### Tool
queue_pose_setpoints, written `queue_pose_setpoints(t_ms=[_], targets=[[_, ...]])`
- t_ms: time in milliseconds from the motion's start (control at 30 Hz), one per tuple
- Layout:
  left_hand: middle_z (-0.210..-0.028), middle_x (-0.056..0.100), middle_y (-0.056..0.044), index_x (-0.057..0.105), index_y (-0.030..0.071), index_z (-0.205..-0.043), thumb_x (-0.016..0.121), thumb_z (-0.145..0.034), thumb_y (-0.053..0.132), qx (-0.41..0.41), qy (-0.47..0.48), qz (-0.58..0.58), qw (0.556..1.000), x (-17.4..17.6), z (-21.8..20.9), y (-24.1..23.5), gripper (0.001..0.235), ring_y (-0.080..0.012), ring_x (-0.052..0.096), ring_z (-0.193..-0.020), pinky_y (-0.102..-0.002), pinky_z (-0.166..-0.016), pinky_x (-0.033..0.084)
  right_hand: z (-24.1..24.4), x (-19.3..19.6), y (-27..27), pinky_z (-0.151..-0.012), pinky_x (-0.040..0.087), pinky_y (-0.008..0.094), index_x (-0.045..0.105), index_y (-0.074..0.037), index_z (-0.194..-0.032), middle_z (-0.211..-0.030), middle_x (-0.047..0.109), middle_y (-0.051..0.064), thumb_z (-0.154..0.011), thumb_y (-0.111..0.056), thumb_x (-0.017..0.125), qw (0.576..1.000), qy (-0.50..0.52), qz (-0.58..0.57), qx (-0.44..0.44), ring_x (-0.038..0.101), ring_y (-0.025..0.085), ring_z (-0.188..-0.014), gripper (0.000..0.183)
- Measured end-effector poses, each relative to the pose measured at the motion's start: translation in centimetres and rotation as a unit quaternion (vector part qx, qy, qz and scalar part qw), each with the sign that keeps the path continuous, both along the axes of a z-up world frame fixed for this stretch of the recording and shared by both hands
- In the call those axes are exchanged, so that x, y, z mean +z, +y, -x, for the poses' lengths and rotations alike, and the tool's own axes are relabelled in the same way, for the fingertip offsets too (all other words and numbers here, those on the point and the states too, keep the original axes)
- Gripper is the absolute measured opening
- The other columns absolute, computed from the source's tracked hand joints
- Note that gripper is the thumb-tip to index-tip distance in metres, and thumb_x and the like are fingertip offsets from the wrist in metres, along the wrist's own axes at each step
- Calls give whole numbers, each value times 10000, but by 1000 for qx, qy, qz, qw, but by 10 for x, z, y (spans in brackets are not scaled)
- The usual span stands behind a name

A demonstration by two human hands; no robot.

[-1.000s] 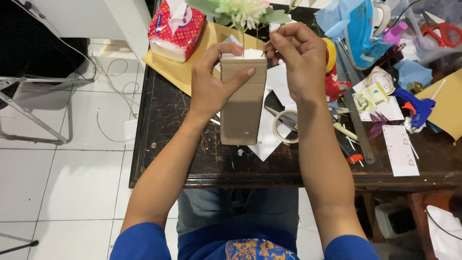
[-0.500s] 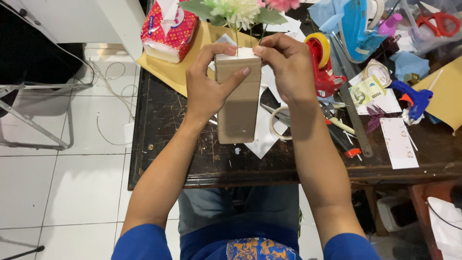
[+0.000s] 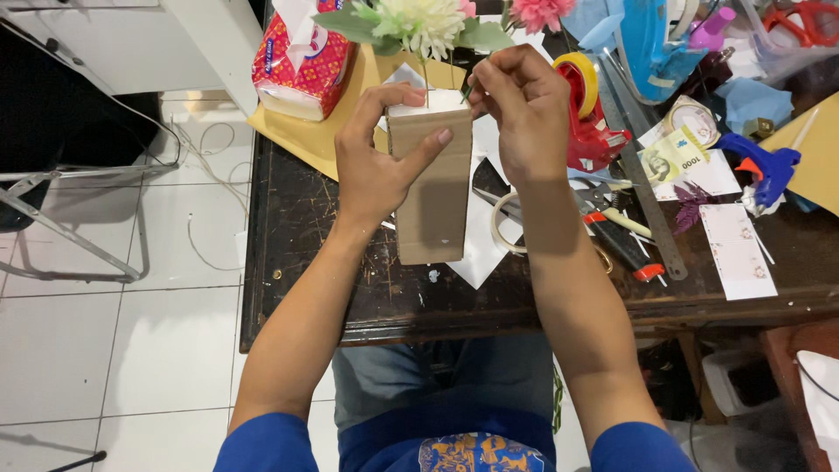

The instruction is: The person folds a cardboard sheet around a white foam block, secures the edges with clear tape, and then inserts several artificial flower stems into the foam. The person uses scissors to cut tape and repeatedly adjusts the cardboard to form a rectangular container.

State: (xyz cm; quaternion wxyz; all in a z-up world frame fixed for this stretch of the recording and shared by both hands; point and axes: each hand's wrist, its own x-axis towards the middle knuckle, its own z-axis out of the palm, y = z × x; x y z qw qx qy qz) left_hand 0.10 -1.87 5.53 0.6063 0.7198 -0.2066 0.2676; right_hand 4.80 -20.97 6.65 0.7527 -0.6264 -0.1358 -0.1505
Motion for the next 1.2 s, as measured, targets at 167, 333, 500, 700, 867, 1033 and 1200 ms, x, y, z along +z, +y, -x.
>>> queue_pose_setpoints(t_ms=[167, 333, 500, 700, 867, 1033, 1200], targets=[[-1216, 716, -62, 661, 148, -1186, 879, -976, 237, 3, -15, -3, 1000, 2, 1, -2, 315, -249, 694, -1251, -360, -1082, 537, 5, -2, 3, -702, 568, 295, 658, -38, -956, -873, 696, 109, -1047, -25, 702, 1000, -14, 5, -5, 644, 172, -767, 102], [-1223, 730, -62, 658, 142, -1181, 876, -980, 251, 11, -13, -6, 1000, 1, 1, -2, 317, -256, 698, -1263, -367, -1091, 536, 9, -3, 7, -680, 530, 306, 654, -32, -930, -812, 667, 90, -1028, -21, 688, 999, -27, 9, -16, 610, 166, -721, 104], [-1213, 734, -51, 669, 138, -1173, 868, -980, 250, 3, 6, 13, 1000, 1, 3, -2, 299, -235, 693, -1261, -350, -1096, 530, 13, -9, 9, -698, 552, 286, 673, -47, -923, -803, 639, 44, -1010, -5, 729, 999, -28, 17, -40, 625, 142, -729, 112], [-1216, 729, -41, 668, 160, -1169, 870, -977, 294, 9, 20, 5, 1000, 2, 3, -2, 309, -222, 692, -1248, -334, -1049, 534, 13, -5, 5, -717, 542, 271, 681, -59, -942, -951, 663, 17, -1015, -65, 760, 996, -36, 75, -37, 593, 113, -862, 108], [-1217, 728, -39, 660, 171, -1178, 868, -978, 311, 11, 13, -6, 1000, 0, 0, 0, 321, -216, 702, -1192, -330, -998, 543, 9, 4, -3, -706, 581, 255, 674, -97, -1027, -960, 780, 62, -1105, -125, 722, 997, 6, 69, 46, 627, 107, -747, 96], [-1211, 725, -39, 663, 162, -1176, 865, -983, 304, 7, 17, -1, 1000, 2, -1, 2, 314, -219, 703, -1209, -335, -1020, 551, 5, 2, 3, -709, 564, 264, 650, -68, -1058, -963, 733, 97, -1138, -201, 674, 995, -52, 77, 32, 639, 139, -774, 157], [-1215, 731, -31, 663, 171, -1172, 873, -981, 280, 8, 23, 11, 1000, 2, -3, 1, 304, -214, 708, -1224, -334, -1039, 555, 7, -5, 8, -729, 566, 257, 635, -54, -1094, -977, 722, 92, -1165, -70, 606, 991, -80, 105, 4, 640, 135, -819, 78]])
